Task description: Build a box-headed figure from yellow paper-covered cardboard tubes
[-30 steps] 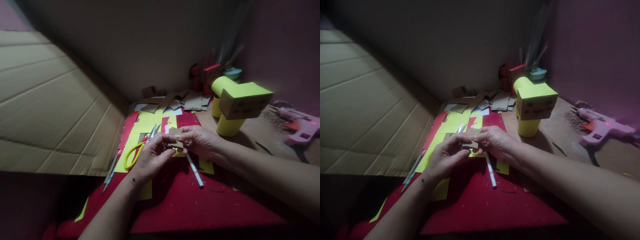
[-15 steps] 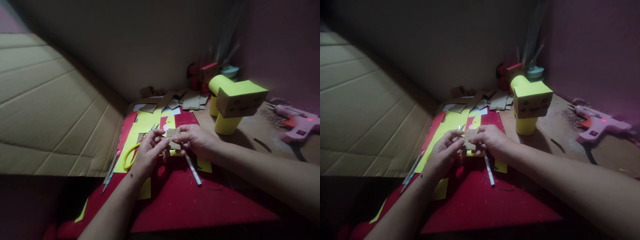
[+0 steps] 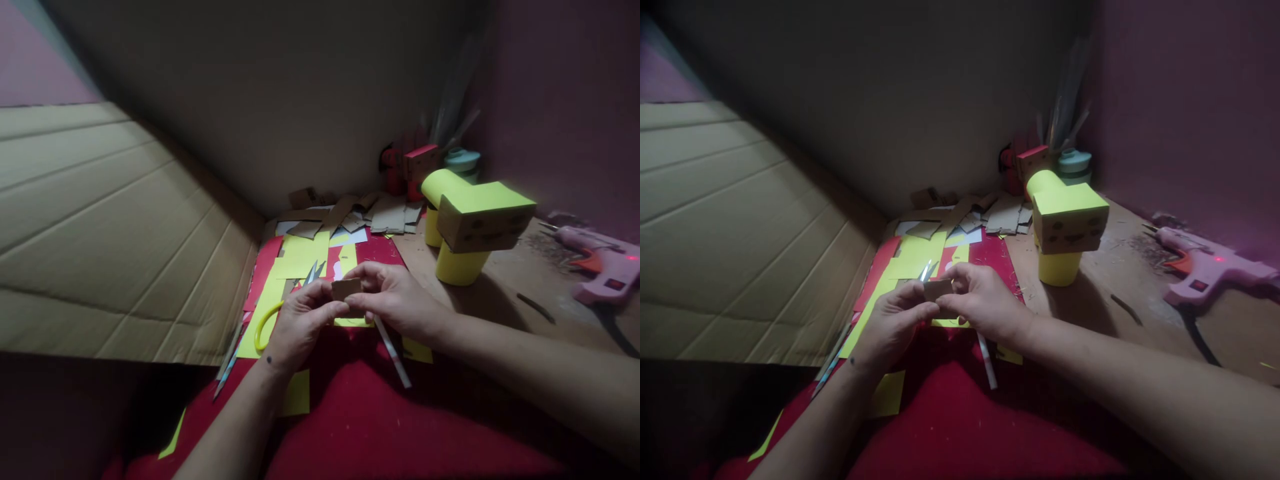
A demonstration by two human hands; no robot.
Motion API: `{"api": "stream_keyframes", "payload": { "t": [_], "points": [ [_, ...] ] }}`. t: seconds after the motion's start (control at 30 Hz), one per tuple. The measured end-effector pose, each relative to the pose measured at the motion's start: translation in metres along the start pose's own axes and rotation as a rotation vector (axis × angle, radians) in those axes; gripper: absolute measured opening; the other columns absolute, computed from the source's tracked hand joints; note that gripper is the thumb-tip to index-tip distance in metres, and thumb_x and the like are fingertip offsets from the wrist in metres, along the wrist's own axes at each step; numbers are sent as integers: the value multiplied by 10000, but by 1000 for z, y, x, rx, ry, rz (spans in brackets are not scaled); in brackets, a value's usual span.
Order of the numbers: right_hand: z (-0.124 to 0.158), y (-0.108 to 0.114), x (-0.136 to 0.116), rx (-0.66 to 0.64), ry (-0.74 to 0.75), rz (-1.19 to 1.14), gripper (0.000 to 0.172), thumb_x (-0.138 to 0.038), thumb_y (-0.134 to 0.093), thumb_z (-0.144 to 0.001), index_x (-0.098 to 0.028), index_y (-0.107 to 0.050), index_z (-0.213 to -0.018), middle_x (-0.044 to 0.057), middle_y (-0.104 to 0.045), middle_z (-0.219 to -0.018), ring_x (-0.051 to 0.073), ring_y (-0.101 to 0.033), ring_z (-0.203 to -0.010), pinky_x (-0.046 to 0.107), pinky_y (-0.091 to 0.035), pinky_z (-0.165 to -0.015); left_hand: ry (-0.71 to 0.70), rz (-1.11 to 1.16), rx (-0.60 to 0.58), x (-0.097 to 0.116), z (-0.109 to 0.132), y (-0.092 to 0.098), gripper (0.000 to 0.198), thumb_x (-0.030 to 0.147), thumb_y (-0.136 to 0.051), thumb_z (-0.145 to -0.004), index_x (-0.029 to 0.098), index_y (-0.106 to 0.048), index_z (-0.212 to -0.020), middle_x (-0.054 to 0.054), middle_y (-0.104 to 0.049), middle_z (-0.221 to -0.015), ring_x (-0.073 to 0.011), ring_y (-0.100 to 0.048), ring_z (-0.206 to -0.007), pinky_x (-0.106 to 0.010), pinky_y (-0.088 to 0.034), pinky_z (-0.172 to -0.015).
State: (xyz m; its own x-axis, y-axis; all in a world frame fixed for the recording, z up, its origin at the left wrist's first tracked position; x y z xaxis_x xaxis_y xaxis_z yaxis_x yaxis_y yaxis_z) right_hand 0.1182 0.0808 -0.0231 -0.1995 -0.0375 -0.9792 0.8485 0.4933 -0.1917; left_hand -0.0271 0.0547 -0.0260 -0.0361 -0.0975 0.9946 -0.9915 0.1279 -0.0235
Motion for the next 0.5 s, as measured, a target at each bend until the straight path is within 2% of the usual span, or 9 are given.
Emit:
{"api": "stream_keyframes", "payload": {
  "t": [0.13,0.23,0.33,0.43,0.5],
  "points": [
    [-2,5,3,22,-80,5,111,-200,-743,-663,-150,-653,-702,-32,-604,-559,64,-495,-444,207,-381,-422,-37,-11,18,4,2,-4,67,146,-753,-729,170,-727,-786,12,-691,-751,-115,-637,-716,-237,-514,-716],
    [-2,7,3,1,-41,-16,108,-206,-769,-645,-151,-681,-677,-18,-634,-589,67,-513,-478,206,-393,-455,-42,-72,35,7,4,-7,72,159,-746,-729,152,-709,-790,6,-666,-740,-117,-616,-704,-249,-508,-712],
    [-4,10,4,-8,6,-57,100,-204,-786,-652,-157,-702,-681,-15,-643,-590,81,-553,-529,213,-424,-515,-30,-107,12,11,4,-5,132,219,-726,-749,153,-660,-843,2,-641,-756,-108,-581,-678,-229,-468,-641],
    [-8,10,6,-35,-13,-232,146,-236,-806,-652,-162,-736,-757,16,-695,-649,109,-601,-567,237,-460,-555,-19,-224,66,19,5,16,217,320,-659,-797,181,-587,-947,-8,-621,-816,-127,-570,-694,-247,-445,-623],
    [-11,9,8,-50,-65,-357,205,-244,-816,-633,-156,-753,-807,52,-728,-712,143,-645,-618,263,-493,-589,26,-562,147,23,9,38,216,385,-577,-846,186,-564,-929,-30,-611,-845,-157,-571,-743,-281,-438,-659]
  ]
}}
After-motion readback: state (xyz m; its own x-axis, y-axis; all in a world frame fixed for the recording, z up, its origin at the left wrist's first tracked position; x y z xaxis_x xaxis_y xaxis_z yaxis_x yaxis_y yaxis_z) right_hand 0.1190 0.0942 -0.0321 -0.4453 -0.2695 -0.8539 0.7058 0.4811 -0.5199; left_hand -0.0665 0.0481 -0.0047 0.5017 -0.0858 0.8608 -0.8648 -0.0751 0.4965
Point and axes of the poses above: each hand's wrist, its own z-axis away from the middle knuckle, its own y-axis out of the back of the hand, x = y × z, the point moved 4 cm from there along -z, towards the middle knuckle
